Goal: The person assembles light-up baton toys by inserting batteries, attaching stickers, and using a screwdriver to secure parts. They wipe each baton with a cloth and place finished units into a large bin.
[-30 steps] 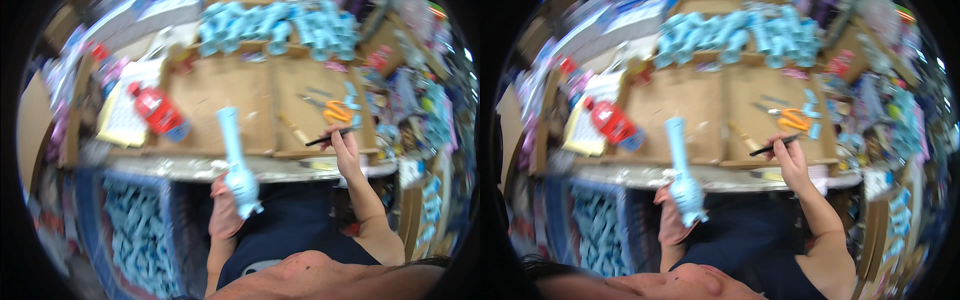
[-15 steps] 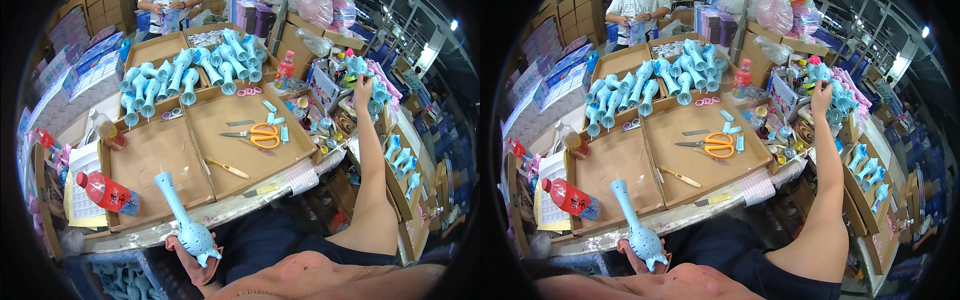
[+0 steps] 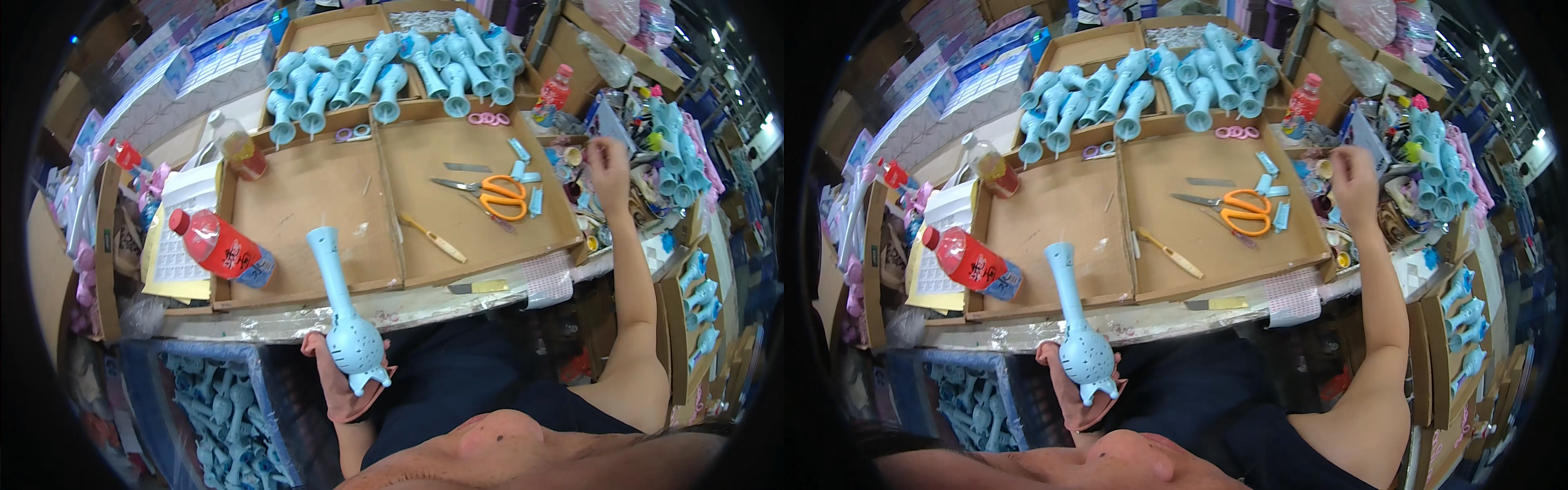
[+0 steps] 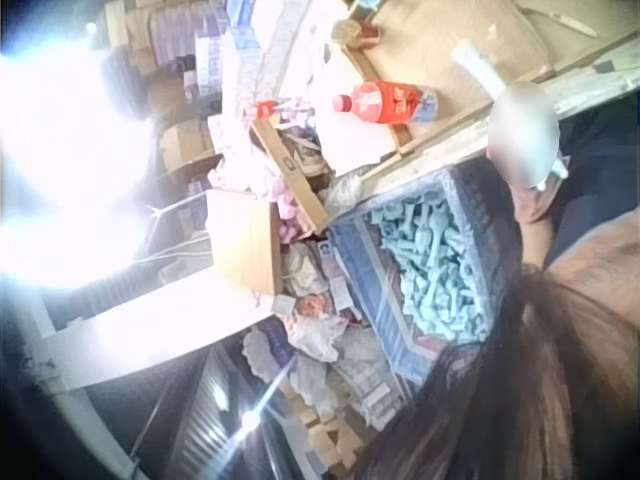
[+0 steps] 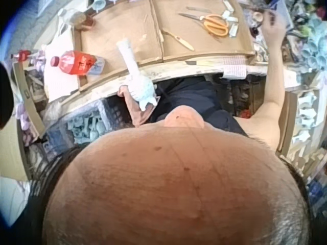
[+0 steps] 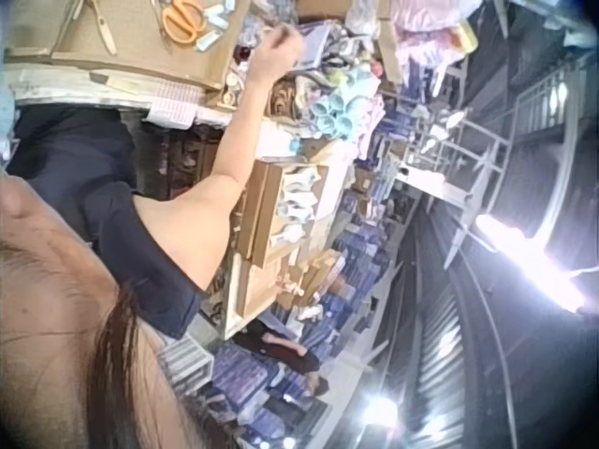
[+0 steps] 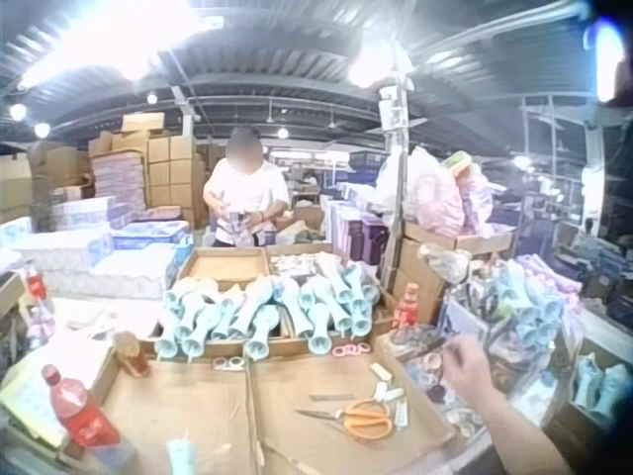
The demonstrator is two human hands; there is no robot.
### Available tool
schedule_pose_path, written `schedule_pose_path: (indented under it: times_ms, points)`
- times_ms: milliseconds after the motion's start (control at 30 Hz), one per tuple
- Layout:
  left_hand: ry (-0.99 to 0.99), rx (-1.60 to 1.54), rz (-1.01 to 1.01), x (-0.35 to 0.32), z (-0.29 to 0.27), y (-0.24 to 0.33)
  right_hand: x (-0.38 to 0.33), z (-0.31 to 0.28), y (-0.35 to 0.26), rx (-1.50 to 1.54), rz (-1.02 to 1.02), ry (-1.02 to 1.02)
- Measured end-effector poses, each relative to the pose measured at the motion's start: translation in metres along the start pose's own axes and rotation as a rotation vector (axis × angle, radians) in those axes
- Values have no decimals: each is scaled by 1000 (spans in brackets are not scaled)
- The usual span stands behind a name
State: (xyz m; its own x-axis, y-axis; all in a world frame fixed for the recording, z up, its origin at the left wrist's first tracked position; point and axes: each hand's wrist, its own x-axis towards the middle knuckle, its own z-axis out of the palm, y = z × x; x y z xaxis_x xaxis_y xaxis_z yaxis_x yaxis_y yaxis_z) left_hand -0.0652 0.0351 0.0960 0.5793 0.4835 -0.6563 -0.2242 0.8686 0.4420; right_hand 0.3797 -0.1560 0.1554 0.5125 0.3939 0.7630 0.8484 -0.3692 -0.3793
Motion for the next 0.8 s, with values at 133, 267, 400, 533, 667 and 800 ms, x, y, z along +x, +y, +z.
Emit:
schedule_pose_path:
  times_ms: [133,267,400,533,667,800]
  points:
    - [-15,-84,17,-2,5,0,-42,52,-68,-56,-160,-568]
    - [19,-105,-26,-5,6,0,-62,95,-115,-45,-121,-988]
    - [0,-85,-29,0,-2,-3,-62,112,-135,-91,-60,-1222]
    - [-58,99,101,5,-9,-7,-60,109,-127,-86,89,-1273]
    - [-68,175,130,2,-10,-7,-70,96,-108,93,115,-1001]
    - [52,-11,-39,0,-2,-2,-70,77,-88,-275,94,-864]
